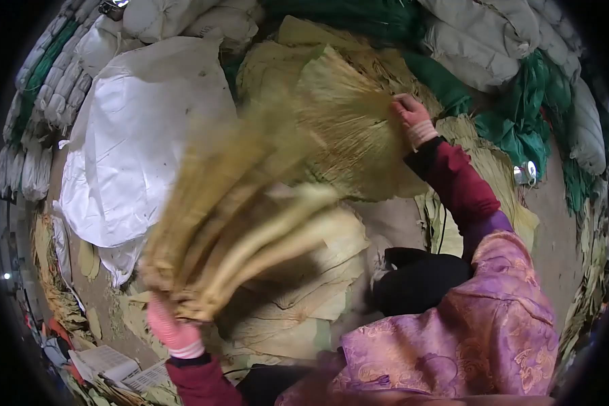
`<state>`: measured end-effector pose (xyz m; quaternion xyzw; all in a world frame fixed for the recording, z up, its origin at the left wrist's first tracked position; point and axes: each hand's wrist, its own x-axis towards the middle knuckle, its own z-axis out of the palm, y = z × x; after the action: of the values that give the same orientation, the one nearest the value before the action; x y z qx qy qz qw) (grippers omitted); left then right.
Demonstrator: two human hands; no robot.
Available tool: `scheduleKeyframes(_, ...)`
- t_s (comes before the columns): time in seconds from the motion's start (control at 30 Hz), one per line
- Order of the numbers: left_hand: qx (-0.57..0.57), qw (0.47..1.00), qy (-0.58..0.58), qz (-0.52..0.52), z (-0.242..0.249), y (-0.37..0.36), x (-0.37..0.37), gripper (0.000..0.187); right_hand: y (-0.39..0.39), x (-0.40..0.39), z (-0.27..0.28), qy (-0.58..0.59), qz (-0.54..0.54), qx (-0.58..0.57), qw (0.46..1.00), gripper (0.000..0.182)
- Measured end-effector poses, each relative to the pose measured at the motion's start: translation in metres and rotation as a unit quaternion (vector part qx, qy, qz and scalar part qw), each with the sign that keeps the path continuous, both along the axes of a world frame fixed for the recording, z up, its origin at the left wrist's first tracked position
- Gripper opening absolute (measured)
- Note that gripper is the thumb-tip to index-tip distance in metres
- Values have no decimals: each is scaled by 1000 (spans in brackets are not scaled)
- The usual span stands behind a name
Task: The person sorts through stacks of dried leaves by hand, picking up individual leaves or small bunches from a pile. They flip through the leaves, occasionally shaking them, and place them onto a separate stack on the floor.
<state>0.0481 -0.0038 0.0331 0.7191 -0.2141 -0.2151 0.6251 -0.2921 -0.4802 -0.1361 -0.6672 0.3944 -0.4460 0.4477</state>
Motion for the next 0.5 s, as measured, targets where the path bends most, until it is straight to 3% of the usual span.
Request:
scheduleKeyframes(0.03, -73, 996, 51, 7, -9, 25, 26, 45, -3, -2, -13, 24, 16, -26, 999, 16)
scheduleKeyframes(0.07, -95, 995, -5, 21, -9, 29, 35, 38, -2, -7, -16, 24, 15, -21, 999, 16)
scheduleKeyframes(0.1, -114, 991, -62, 37, -10, 33, 45, 40, -5, -10, -15, 95, -3, -134, 986, 18)
scheduleKeyframes(0.13, -190, 981, -18, 45, -4, 35, 52, 45, -8, -13, -14, 164, -18, -244, 956, 20)
scheduleKeyframes(0.17, -189, 981, -17, 49, -2, 44, 56, 45, -2, -26, -8, 66, 11, -17, 998, 27)
scheduleKeyframes(0.2, -4, 968, -237, 81, -1, 53, 60, 45, 10, -44, 7, 36, -25, 48, 998, 28)
scheduleKeyframes(0.23, 180, 876, -435, 106, -1, 59, 65, 47, 22, -65, 23, 6, -62, 109, 992, 30)
scheduleKeyframes(0.27, 177, 877, -432, 108, -1, 62, 71, 47, 31, -93, 29, 62, -111, -9, 992, 30)
scheduleKeyframes(0.3, 110, 916, -374, 92, -2, 64, 76, 46, 53, -135, 46, 204, -171, -36, 963, 33)
scheduleKeyframes(0.37, 26, 945, -321, 63, -3, 63, 78, 46, 86, -251, 42, 292, -202, -32, 934, 41)
scheduleKeyframes(0.4, 23, 946, -317, 61, 3, 58, 75, 46, 119, -298, 58, 314, -246, 102, 911, 41)
scheduleKeyframes(0.43, -109, 986, -90, 89, 13, 52, 72, 45, 137, -398, 31, 180, -235, 207, 932, 44)
scheduleKeyframes(0.47, -231, 956, 144, 111, 17, 48, 70, 45, 185, -449, 51, 303, -285, 230, 879, 44)
scheduleKeyframes(0.5, -231, 955, 149, 107, 10, 50, 72, 45, 233, -494, 69, 352, -297, 257, 850, 44)
